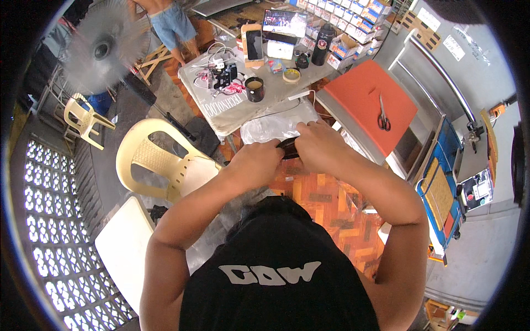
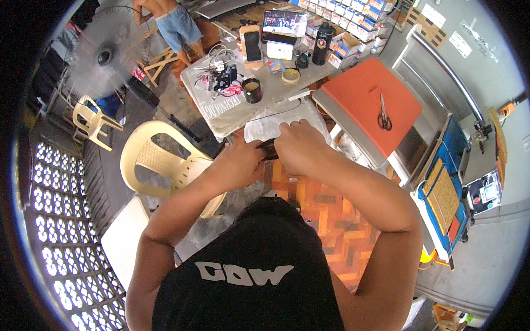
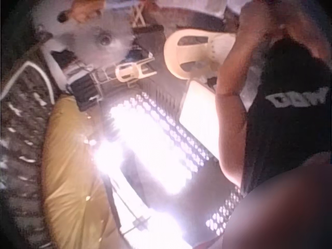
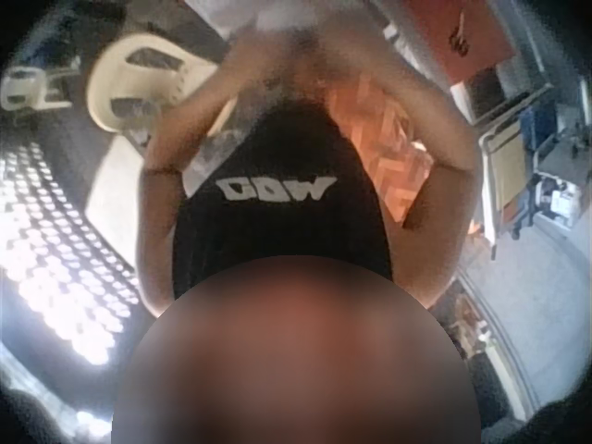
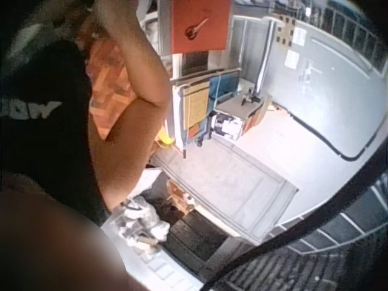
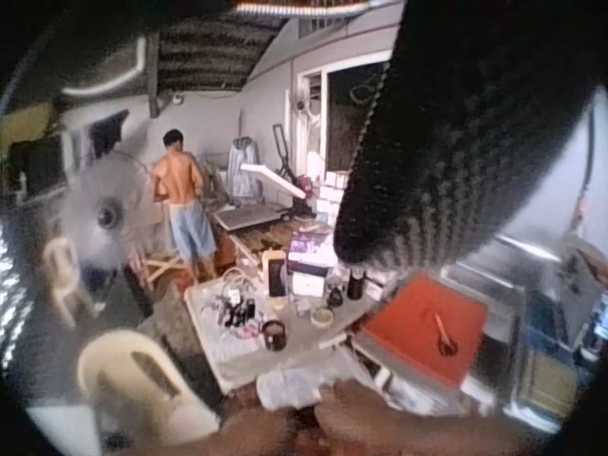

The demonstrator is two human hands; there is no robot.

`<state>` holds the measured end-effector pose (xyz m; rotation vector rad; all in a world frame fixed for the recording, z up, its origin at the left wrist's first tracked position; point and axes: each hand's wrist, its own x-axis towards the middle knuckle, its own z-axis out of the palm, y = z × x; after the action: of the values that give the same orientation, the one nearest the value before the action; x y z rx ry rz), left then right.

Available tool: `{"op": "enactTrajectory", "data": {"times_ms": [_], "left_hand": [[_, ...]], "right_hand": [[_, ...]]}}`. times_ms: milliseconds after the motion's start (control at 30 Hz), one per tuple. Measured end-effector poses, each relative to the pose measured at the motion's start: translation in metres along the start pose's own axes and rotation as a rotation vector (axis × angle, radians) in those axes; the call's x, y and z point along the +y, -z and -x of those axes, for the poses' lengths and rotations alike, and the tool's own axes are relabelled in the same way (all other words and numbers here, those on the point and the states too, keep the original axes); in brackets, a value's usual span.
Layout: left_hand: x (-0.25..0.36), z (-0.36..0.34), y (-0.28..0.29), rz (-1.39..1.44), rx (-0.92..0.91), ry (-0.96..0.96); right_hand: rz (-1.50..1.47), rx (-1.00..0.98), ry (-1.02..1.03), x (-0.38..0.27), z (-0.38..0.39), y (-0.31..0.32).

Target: The person picks up a black fabric piece and uses scissors to trim its edges. They then place the scissors down and continue handling the fabric, folding and adjusting it with both hands.

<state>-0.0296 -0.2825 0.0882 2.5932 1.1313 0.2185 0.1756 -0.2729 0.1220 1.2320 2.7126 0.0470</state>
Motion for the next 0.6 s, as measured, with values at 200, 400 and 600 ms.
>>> {"op": "enactTrajectory", "data": {"times_ms": [200, 400, 600], "left_hand": [[-0.006, 0.002, 0.002, -0.055, 0.006, -0.013], [-0.027, 0.005, 0.003, 0.086, 0.260, 0.069], [-0.030, 0.009, 0.002, 0.488, 0.481, -0.013]], "right_hand": [[0.031, -0.068, -0.089, -0.001, -0.004, 0.010], [-0.344, 0.557, 0.007, -0.002, 0.011, 0.013], [-1.881, 0.876, -0.289, -0.021, -0.026, -0.051]]}}
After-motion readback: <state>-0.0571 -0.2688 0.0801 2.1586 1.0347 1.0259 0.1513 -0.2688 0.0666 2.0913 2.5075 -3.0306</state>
